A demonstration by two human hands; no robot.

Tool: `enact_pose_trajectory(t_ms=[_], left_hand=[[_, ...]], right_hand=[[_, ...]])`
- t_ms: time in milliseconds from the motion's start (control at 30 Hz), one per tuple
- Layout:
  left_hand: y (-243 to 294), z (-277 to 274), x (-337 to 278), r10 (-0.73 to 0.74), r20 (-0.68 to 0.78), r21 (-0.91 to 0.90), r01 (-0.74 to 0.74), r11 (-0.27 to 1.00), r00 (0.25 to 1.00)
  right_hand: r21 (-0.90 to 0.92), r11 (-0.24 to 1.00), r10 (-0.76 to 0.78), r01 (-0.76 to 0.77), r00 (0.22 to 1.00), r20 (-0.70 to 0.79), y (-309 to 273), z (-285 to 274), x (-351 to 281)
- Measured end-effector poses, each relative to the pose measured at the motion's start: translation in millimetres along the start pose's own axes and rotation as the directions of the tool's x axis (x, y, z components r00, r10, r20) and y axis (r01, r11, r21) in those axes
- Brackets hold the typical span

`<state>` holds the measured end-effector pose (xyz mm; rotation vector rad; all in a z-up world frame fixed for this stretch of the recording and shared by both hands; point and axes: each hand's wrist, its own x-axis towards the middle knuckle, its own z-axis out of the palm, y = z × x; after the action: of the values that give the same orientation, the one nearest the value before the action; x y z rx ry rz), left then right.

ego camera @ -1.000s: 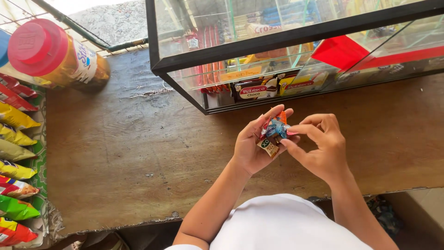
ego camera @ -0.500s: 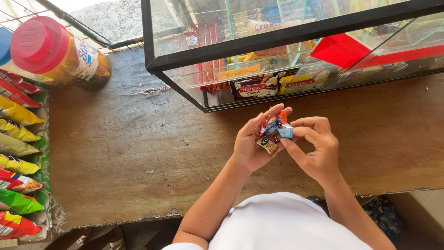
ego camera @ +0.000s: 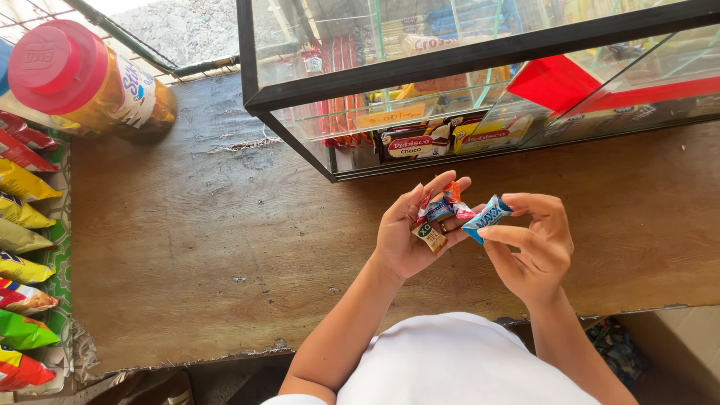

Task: Organizing and restocking various candies in a glass display case at a store counter.

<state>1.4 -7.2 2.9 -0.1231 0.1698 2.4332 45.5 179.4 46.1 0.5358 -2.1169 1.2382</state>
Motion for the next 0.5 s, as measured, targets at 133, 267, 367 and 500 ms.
enact_pose_trajectory(t_ms=[133, 267, 367, 500], left_hand=[[0, -15, -4, 0.006, 0.063, -0.079, -0.001, 0.997, 0.998], [5, -15, -12, 0.004, 0.012, -0.070, -0.004, 0.998, 1.000], [9, -17, -19, 0.023, -0.014, -0.123, -0.025, 0.992, 1.000], [15, -21, -32, 0.042, 0.038, -0.089, -0.039, 0.995, 0.998]], right_hand=[[-0.003, 1.000, 0.008, -0.008, 1.000, -0.023, -7, 5, 3], [0.100, 0.995, 0.005, -0.012, 0.997, 0.071, -16, 16, 16], [0.181, 0.983, -0.003, -0.024, 0.989, 0.146, -31, 31, 40], [0.186, 0.982, -0.028, -0.007, 0.983, 0.183, -45, 50, 70]])
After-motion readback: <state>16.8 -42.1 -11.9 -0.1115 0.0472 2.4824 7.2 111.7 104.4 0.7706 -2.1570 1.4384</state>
